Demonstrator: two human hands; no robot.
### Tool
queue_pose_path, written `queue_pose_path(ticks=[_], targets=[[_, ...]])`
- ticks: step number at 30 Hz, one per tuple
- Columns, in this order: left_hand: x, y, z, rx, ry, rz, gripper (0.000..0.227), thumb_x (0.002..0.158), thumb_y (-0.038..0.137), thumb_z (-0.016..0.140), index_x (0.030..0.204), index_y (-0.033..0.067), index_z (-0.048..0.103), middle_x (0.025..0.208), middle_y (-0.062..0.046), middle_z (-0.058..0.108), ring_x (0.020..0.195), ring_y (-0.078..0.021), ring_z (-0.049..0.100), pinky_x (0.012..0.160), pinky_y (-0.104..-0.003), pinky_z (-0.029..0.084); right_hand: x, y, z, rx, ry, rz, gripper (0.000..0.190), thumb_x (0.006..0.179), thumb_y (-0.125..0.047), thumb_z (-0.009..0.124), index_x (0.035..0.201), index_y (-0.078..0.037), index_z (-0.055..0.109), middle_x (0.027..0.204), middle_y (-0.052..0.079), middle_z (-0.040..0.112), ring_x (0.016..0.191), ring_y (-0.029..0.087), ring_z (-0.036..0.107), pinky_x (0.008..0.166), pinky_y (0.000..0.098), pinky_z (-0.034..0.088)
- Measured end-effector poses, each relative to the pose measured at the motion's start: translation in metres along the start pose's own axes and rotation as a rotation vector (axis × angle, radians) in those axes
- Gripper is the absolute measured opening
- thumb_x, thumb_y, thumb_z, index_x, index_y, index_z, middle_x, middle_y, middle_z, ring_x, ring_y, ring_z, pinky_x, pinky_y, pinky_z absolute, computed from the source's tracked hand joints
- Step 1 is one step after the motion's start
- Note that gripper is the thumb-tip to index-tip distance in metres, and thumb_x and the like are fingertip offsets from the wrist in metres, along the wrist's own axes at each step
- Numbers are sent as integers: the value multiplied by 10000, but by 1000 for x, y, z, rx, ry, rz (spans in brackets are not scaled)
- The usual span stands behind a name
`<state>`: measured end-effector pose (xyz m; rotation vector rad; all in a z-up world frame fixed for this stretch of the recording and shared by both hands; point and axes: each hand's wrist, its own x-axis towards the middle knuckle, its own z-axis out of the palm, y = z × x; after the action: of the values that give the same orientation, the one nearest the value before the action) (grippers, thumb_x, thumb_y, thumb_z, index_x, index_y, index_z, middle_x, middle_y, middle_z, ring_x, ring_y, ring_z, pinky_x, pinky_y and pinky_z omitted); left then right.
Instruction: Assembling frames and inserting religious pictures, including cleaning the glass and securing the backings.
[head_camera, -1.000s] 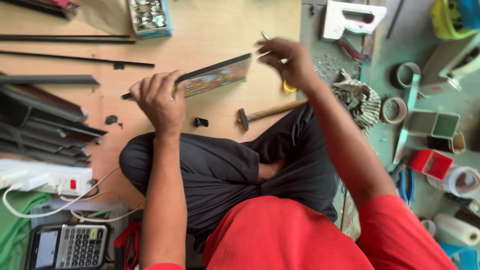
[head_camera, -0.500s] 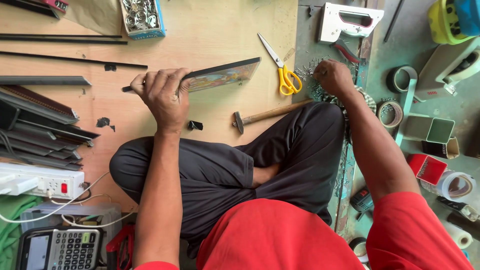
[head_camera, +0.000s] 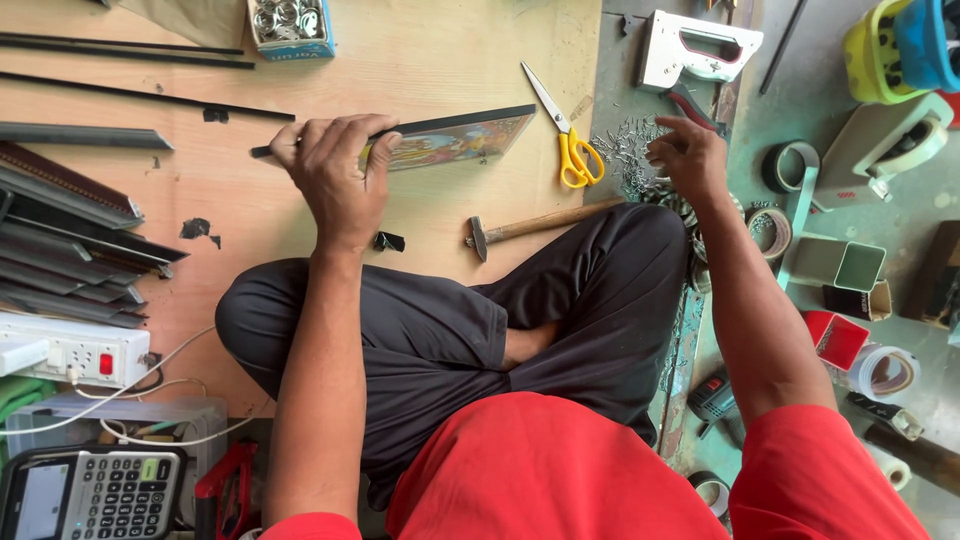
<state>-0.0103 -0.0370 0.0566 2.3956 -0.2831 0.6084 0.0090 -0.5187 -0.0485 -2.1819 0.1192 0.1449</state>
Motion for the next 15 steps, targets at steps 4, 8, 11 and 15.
queue_pose_path(ticks=[4,8,11,15], targets=[[1,2,-1,33,0,4,136,1041,305,770,1115,192,764,1082,68,773,1022,-157,622,1098,-414,286,1,15,0,27,-6,-22,168,1009,33,685,1170,46,730,999,139,755,882,177,759,763,300,656],[1,2,0,36,8,-1,133,1030,309,776,1093,192,770,1063,72,771,1005,-157,618,1095,-426,289,0,13,-2,14,16,27,104,1011,8,688,1103,49,714,974,126,756,878,160,759,750,292,650],[0,0,-1,44,1,-7,137,1035,320,769,1084,193,773,1051,70,769,1009,-161,614,1096,-430,290,-1,3,-1,-92,53,-35,101,970,19,731,1066,49,735,989,135,750,864,170,739,706,299,630],[1,0,0,38,3,-3,143,1048,334,754,1076,196,774,1041,68,768,1033,-165,612,1103,-431,284,1,12,-2,-36,70,-29,97,977,16,748,1067,42,723,944,105,756,843,142,753,731,271,626]])
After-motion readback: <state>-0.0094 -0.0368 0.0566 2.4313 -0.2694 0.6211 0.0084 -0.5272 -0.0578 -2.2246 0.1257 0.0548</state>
